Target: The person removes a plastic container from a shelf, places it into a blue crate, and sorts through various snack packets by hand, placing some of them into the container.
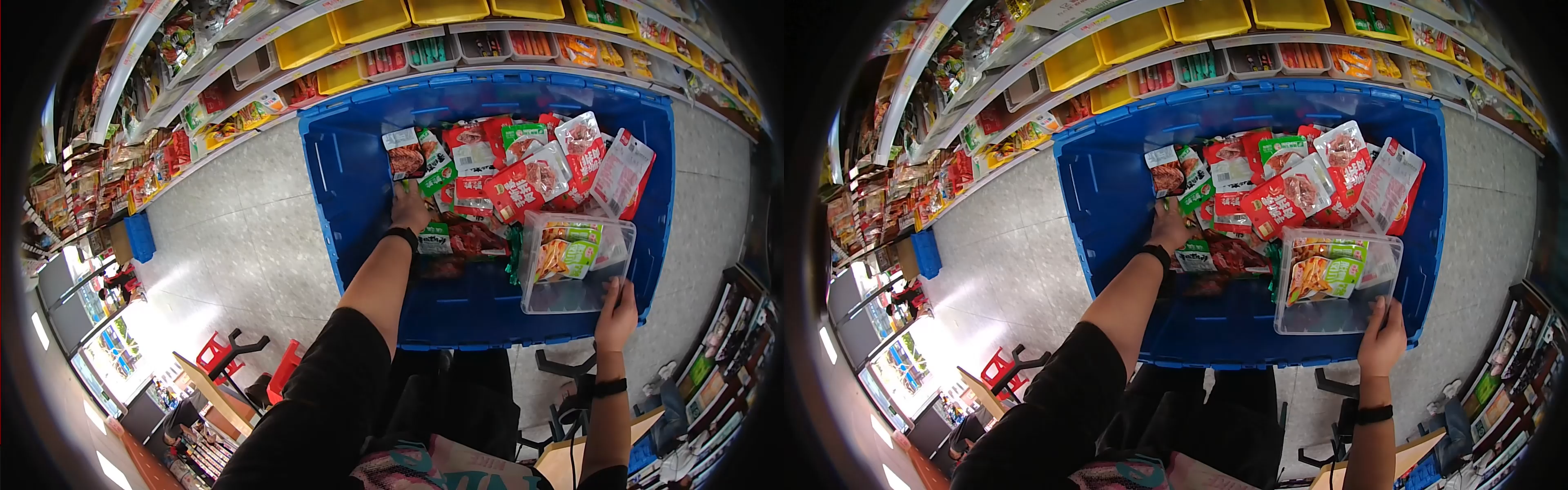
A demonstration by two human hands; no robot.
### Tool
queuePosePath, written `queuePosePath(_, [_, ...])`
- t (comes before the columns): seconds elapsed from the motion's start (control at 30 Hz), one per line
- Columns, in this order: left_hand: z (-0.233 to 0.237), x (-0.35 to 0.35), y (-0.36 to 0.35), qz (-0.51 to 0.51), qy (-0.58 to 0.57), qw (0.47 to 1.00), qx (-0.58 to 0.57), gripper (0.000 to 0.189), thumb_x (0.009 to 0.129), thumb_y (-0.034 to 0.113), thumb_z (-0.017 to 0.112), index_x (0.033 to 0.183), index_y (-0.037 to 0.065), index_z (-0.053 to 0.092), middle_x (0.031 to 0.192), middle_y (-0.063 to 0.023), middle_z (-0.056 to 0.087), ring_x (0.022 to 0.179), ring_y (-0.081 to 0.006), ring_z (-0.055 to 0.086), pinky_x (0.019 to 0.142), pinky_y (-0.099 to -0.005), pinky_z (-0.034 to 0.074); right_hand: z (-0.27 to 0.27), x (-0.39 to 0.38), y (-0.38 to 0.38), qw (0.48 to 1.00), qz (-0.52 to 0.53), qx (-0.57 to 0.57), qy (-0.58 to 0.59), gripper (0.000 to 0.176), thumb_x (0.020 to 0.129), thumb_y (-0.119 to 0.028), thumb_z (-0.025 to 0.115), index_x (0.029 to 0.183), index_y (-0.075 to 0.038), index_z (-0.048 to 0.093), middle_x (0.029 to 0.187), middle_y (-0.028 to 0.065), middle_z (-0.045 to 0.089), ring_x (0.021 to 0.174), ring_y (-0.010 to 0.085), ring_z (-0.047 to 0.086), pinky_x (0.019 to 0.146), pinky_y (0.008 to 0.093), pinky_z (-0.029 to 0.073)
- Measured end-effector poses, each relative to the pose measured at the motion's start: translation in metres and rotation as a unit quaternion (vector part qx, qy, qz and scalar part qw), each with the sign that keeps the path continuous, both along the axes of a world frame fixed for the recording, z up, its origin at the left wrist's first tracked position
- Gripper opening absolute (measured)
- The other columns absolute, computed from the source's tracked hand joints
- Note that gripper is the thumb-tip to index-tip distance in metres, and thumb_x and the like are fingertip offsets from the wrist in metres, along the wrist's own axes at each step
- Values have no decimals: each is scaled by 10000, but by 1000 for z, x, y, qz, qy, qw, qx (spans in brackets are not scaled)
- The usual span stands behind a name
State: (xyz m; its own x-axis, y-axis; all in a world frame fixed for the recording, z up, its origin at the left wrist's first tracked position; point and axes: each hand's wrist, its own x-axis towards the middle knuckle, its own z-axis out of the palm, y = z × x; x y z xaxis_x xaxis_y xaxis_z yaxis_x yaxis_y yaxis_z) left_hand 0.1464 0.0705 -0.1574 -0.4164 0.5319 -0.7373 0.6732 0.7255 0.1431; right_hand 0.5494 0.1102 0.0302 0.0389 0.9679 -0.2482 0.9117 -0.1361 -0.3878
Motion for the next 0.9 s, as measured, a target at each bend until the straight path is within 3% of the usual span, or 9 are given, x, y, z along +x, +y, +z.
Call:
queuePosePath(0.1, [4, 2, -1, 48, -16, 999, 10, 908, 756, 328, 855, 1433, 141, 279, 1497, -249, 324, 1323, -471, 427, 1093, -466, 413, -1, 1, 0, 1000, -3, -3, -1, 260, 1056, -260, 502, 1099, -39, 632, 908, 105, 745, 711, 231, 710, 653, 346, 545])
queuePosePath(0.2, [-14, 2, -14, 67, 50, 995, 54, 837, 755, 350, 855, 1395, 129, 363, 1357, -251, 529, 1239, -433, 542, 1027, -458, 478, -2, 1, 0, 1000, -6, -1, 3, 262, 1056, -261, 502, 1101, -38, 632, 913, 105, 745, 708, 230, 710, 653, 347, 545])
queuePosePath(0.27, [-14, -2, -20, 93, -3, 995, 20, 664, 752, 380, 856, 1271, 75, 578, 1118, -218, 702, 1100, -357, 660, 915, -435, 539, -2, 1, 0, 1000, -4, 3, 6, 263, 1056, -263, 502, 1102, -38, 632, 914, 105, 745, 707, 230, 710, 653, 347, 546])
queuePosePath(0.3, [-12, -4, -24, 93, -2, 995, 21, 664, 752, 380, 856, 1271, 75, 578, 1118, -218, 702, 1100, -357, 660, 915, -435, 539, -2, 1, 0, 1000, -6, 3, 7, 265, 1056, -264, 502, 1103, -38, 632, 914, 105, 745, 708, 230, 711, 652, 346, 547])
queuePosePath(0.4, [-8, -8, -39, 189, -192, 962, 41, 474, 746, 396, 858, 980, -2, 751, 979, -189, 749, 927, -316, 727, 818, -407, 553, -1, 0, 0, 1000, -12, -4, 11, 269, 1056, -267, 500, 1104, -38, 632, 914, 105, 745, 710, 229, 712, 652, 345, 547])
queuePosePath(0.5, [-8, 2, -54, 194, -202, 958, 54, 453, 772, 358, 842, 1018, -8, 736, 988, -198, 746, 912, -326, 728, 803, -398, 556, -1, 0, 0, 1000, -12, -5, 10, 270, 1057, -270, 495, 1101, -41, 633, 913, 103, 745, 712, 232, 712, 652, 348, 546])
queuePosePath(0.7, [54, 19, -47, 133, -170, 969, 118, 439, 822, 256, 778, 1127, -31, 648, 1035, -247, 715, 999, -401, 686, 876, -458, 546, -3, 1, 0, 1000, 13, 15, -11, 259, 1055, -273, 492, 1067, -56, 633, 898, 96, 740, 728, 264, 708, 653, 374, 538])
queuePosePath(0.8, [85, 9, -43, 123, -187, 965, 135, 436, 854, 175, 779, 1188, -51, 612, 1093, -199, 723, 1016, -275, 718, 898, -368, 550, -1, 0, 0, 1000, 12, 18, -11, 255, 1054, -273, 494, 1053, -59, 632, 891, 102, 736, 747, 293, 705, 660, 391, 535])
queuePosePath(0.9, [108, -4, -42, 192, -244, 920, 238, 452, 850, 158, 787, 1206, -33, 585, 1103, -179, 720, 1026, -264, 712, 892, -368, 560, -1, 1, 0, 1000, 16, 23, -13, 251, 1053, -273, 498, 1047, -59, 630, 891, 115, 733, 767, 322, 703, 667, 405, 533])
